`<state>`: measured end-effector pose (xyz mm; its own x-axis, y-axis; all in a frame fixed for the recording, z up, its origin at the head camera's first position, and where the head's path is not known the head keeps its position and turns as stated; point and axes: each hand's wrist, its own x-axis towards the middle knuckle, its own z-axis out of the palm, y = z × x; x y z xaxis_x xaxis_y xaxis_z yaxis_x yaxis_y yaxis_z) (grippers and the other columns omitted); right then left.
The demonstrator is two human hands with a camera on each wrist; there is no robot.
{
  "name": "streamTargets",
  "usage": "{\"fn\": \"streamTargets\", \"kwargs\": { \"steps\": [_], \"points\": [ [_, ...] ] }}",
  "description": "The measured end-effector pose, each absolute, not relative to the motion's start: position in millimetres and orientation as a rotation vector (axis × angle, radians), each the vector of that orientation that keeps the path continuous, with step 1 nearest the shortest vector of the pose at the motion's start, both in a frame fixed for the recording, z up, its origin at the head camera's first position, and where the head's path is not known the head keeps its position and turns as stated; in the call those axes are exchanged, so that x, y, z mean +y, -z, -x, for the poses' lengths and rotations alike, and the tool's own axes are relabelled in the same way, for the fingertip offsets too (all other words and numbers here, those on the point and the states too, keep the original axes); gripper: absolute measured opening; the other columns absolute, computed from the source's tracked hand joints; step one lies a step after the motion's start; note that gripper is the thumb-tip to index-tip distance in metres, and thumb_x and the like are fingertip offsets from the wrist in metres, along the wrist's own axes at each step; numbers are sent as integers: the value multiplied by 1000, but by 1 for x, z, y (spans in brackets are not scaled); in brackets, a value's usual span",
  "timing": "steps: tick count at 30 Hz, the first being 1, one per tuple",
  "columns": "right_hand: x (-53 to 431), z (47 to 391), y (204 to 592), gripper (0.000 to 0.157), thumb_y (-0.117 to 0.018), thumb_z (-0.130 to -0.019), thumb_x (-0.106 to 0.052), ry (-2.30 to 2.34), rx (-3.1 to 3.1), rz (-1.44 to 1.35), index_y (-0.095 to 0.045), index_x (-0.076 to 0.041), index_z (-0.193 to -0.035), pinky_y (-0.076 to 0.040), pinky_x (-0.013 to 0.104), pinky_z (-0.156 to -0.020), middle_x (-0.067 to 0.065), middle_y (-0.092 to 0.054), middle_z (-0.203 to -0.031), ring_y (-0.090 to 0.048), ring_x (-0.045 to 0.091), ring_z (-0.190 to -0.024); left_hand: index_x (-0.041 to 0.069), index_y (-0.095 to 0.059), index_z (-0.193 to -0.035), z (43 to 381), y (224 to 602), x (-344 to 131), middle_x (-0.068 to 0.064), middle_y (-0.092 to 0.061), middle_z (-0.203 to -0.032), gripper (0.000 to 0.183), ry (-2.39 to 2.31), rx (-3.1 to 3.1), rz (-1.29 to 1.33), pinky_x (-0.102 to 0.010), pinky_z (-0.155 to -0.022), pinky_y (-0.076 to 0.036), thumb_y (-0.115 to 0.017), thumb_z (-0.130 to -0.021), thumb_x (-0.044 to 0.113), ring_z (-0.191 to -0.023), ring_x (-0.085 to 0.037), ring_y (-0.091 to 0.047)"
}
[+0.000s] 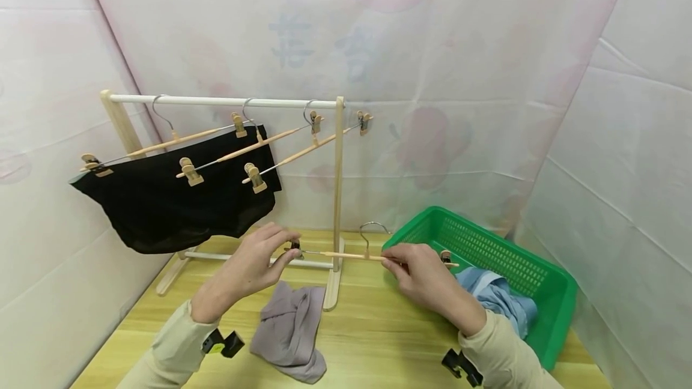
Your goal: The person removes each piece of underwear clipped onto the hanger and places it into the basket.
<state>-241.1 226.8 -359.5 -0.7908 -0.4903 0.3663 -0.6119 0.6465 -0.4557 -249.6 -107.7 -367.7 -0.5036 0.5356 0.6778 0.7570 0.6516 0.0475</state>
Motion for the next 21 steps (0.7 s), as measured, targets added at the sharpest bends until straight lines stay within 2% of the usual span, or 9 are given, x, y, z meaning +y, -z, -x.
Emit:
{"fn": "streamTargets", "kwargs": {
  "steps": [7, 15, 21],
  "points": [
    [224, 241, 357, 15, -65, -98, -10, -855, -2658, -902, -77, -17, -104, -40, 21, -48, -15, -63, -70, -43, -3, -48, 7, -72, -111, 248, 362, -97, -3, -73, -104, 22, 317, -2178, 977, -32, -83, -56, -76, -90, 12, -95, -17, -65],
    [217, 243, 355, 15, -65, -99, -11, -818, -2647, -925, -77, -18, -104, -43, 20, -53, -13, -65, -74, -45, -4, -52, 10, -70, -101, 241, 353, -75, -2, -71, -101, 14, 205, -2081, 1001, -31, -84, -54, -77, -89, 14, -95, -19, -63],
    [211, 244, 354, 14, -65, -98, -11, -792, -2647, -950, -77, -15, -105, -45, 20, -53, -8, -71, -81, -48, -6, -55, 14, -67, -101, 234, 350, -57, 3, -68, -98, 13, 200, -2128, 1021, -25, -72, -56, -75, -93, 21, -88, -12, -64]
  ]
}}
